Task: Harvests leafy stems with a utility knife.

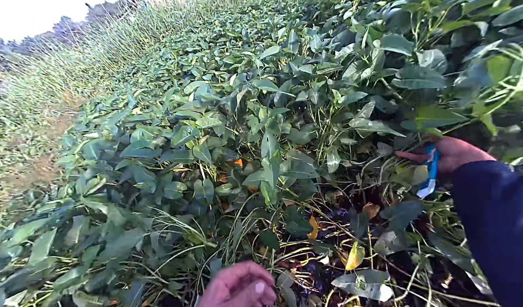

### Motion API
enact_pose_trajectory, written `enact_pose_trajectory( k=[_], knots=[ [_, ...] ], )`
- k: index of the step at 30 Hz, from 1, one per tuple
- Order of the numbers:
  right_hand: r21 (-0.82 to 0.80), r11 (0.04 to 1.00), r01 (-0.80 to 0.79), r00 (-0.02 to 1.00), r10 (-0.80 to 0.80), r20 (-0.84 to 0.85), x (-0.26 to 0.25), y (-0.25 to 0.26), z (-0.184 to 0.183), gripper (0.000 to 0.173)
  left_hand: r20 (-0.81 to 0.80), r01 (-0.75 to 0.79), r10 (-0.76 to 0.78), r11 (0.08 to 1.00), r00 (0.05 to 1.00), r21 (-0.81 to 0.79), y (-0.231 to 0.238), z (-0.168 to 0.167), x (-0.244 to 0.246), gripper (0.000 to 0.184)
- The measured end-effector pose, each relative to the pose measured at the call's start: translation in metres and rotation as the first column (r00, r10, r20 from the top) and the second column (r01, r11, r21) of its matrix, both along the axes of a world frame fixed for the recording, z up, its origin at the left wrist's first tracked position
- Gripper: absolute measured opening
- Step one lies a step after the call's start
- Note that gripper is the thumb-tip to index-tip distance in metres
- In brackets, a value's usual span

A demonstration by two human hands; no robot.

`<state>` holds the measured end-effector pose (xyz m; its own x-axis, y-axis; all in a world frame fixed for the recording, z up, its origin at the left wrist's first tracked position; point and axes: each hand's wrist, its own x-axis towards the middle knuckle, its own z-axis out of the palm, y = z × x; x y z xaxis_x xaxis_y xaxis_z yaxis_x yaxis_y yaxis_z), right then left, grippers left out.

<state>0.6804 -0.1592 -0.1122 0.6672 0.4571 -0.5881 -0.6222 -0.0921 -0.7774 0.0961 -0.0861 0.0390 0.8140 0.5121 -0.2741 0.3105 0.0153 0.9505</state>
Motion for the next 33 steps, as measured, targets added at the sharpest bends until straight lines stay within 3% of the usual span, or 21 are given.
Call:
enact_pose_trajectory(
  k=[2, 4, 6, 8, 10, 11, 13, 15, 17, 19, 21, 23, 29, 33],
  knots=[
    [-0.025, 0.999, 0.03, 0.997, -0.028, 0.071, -0.003, 0.007, 0.033, 0.03, -0.034, -0.021, 0.029, 0.978, 0.999, 0.206, 0.01, -0.032, 0.076, 0.022],
    [0.031, 0.993, 0.114, 0.981, -0.118, 0.155, -0.009, 0.006, 0.075, 0.029, -0.141, 0.055, -0.002, 0.927, 0.99, 0.372, 0.021, -0.068, 0.144, 0.026],
    [0.107, 0.976, 0.19, 0.951, -0.21, 0.226, -0.019, -0.007, 0.118, 0.033, -0.345, 0.243, -0.076, 0.846, 0.936, 0.474, 0.027, -0.105, 0.199, 0.03],
    [0.162, 0.967, 0.198, 0.916, -0.241, 0.321, -0.034, -0.034, 0.158, 0.036, -0.607, 0.524, -0.166, 0.704, 0.777, 0.479, 0.026, -0.138, 0.232, 0.036],
    [0.266, 0.96, 0.09, 0.89, -0.198, 0.411, -0.064, -0.075, 0.196, 0.031, -0.803, 0.736, -0.185, 0.551, 0.567, 0.393, 0.018, -0.159, 0.244, 0.042],
    [0.343, 0.939, -0.031, 0.888, -0.132, 0.44, -0.084, -0.1, 0.208, 0.039, -0.85, 0.802, -0.184, 0.475, 0.494, 0.363, 0.014, -0.162, 0.243, 0.039],
    [0.464, 0.822, -0.33, 0.866, 0.068, 0.496, -0.128, -0.149, 0.215, 0.067, -0.86, 0.857, -0.211, 0.351, 0.464, 0.377, 0.013, -0.153, 0.232, 0.029],
    [0.493, 0.734, -0.468, 0.85, 0.221, 0.478, -0.176, -0.188, 0.194, 0.089, -0.835, 0.86, -0.245, 0.289, 0.492, 0.422, 0.014, -0.123, 0.215, 0.028],
    [0.35, 0.805, -0.48, 0.851, 0.331, 0.407, -0.209, -0.217, 0.147, 0.087, -0.815, 0.856, -0.282, 0.282, 0.506, 0.434, 0.01, -0.084, 0.194, 0.028],
    [-0.004, 0.868, -0.497, 0.828, 0.476, 0.296, -0.226, -0.242, 0.097, 0.069, -0.769, 0.828, -0.316, 0.3, 0.555, 0.474, -0.006, -0.05, 0.169, 0.027],
    [-0.364, 0.777, -0.513, 0.79, 0.594, 0.153, -0.234, -0.264, 0.055, 0.055, -0.696, 0.772, -0.34, 0.215, 0.633, 0.598, -0.028, -0.03, 0.143, 0.024],
    [-0.566, 0.66, -0.494, 0.769, 0.635, 0.069, -0.242, -0.283, 0.022, 0.053, -0.629, 0.713, -0.368, 0.164, 0.685, 0.681, -0.054, -0.013, 0.121, 0.023],
    [-0.699, 0.518, -0.493, 0.768, 0.637, -0.069, -0.258, -0.278, -0.012, 0.065, -0.611, 0.703, -0.374, 0.19, 0.697, 0.685, -0.113, 0.013, 0.085, 0.028],
    [-0.69, 0.521, -0.503, 0.757, 0.65, -0.061, -0.262, -0.287, -0.026, 0.049, -0.647, 0.685, -0.226, 0.233, 0.729, 0.691, -0.111, 0.026, 0.08, 0.025]
  ],
)
